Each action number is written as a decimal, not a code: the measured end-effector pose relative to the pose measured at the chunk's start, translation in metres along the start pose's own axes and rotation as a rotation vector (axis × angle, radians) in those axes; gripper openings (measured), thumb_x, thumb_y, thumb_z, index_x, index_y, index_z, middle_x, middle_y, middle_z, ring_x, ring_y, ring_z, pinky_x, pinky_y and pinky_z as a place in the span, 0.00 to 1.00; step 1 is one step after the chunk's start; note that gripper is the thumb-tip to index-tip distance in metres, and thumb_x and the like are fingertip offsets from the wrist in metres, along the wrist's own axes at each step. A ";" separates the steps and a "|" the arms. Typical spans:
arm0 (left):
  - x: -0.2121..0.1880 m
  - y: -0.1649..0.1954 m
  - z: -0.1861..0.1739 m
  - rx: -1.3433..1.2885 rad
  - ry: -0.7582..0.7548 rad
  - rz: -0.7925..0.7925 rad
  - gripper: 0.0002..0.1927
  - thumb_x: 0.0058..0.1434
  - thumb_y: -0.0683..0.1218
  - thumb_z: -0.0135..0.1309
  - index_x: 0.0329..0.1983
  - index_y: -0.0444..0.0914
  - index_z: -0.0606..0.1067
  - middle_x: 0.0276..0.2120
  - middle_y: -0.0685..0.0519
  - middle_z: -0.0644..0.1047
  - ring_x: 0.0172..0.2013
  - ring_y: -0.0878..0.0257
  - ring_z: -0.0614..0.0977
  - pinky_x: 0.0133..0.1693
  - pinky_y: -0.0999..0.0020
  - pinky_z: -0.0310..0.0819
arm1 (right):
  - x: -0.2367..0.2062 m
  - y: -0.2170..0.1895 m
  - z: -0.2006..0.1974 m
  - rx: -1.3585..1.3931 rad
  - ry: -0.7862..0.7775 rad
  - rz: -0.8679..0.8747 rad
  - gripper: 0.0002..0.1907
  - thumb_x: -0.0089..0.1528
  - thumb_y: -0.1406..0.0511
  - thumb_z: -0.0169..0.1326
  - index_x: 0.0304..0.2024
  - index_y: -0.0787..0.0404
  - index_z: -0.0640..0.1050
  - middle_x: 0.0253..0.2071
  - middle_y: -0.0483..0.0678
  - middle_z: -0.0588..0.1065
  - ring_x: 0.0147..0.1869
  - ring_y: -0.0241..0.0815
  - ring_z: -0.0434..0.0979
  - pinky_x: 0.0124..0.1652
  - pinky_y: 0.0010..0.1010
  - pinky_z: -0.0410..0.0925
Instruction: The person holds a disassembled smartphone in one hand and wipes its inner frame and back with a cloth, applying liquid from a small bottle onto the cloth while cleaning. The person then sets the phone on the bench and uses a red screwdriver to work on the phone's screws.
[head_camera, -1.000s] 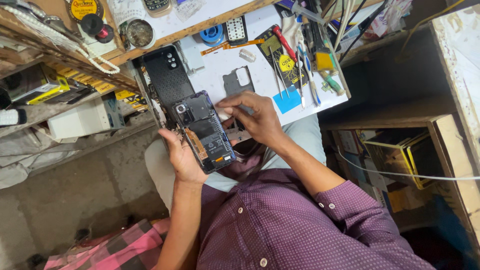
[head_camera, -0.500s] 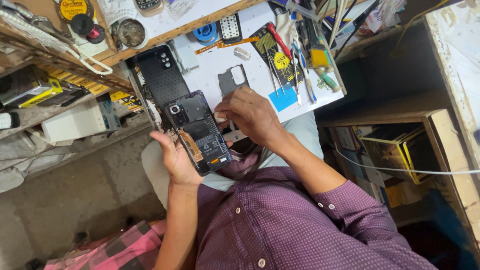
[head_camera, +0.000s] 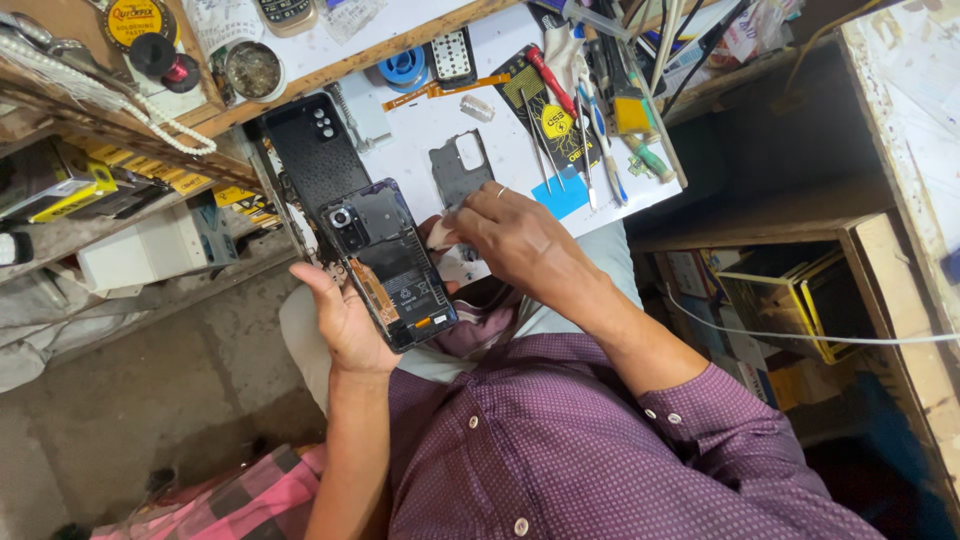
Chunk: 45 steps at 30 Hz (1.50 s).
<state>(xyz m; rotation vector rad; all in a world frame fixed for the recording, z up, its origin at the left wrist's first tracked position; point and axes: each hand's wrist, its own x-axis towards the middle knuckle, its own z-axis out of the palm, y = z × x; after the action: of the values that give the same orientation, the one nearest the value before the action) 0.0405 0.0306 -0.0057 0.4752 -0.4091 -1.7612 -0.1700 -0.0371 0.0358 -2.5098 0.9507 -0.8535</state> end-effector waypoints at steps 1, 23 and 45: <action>0.001 0.000 0.002 0.014 0.003 0.007 0.55 0.62 0.78 0.41 0.79 0.37 0.55 0.67 0.37 0.69 0.61 0.42 0.77 0.54 0.38 0.78 | 0.000 0.001 0.001 -0.007 0.009 0.009 0.11 0.57 0.74 0.59 0.42 0.63 0.78 0.36 0.49 0.72 0.44 0.50 0.75 0.42 0.38 0.70; -0.004 0.013 -0.018 -0.086 -0.039 -0.016 0.56 0.62 0.80 0.39 0.79 0.36 0.56 0.67 0.29 0.66 0.62 0.33 0.74 0.53 0.36 0.77 | -0.066 0.041 -0.009 0.626 0.546 0.730 0.06 0.70 0.70 0.58 0.44 0.71 0.78 0.36 0.51 0.81 0.39 0.35 0.82 0.44 0.25 0.74; -0.036 0.014 -0.051 -0.093 0.110 0.033 0.56 0.63 0.80 0.36 0.75 0.30 0.61 0.64 0.34 0.71 0.60 0.38 0.76 0.57 0.42 0.76 | 0.067 0.130 0.032 0.884 0.700 0.760 0.10 0.68 0.67 0.52 0.49 0.64 0.68 0.36 0.53 0.83 0.37 0.42 0.87 0.39 0.31 0.82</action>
<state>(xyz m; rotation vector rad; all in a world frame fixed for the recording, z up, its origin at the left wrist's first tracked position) 0.0861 0.0609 -0.0387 0.4944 -0.2552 -1.7053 -0.1734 -0.1746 -0.0237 -0.9839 1.2136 -1.4539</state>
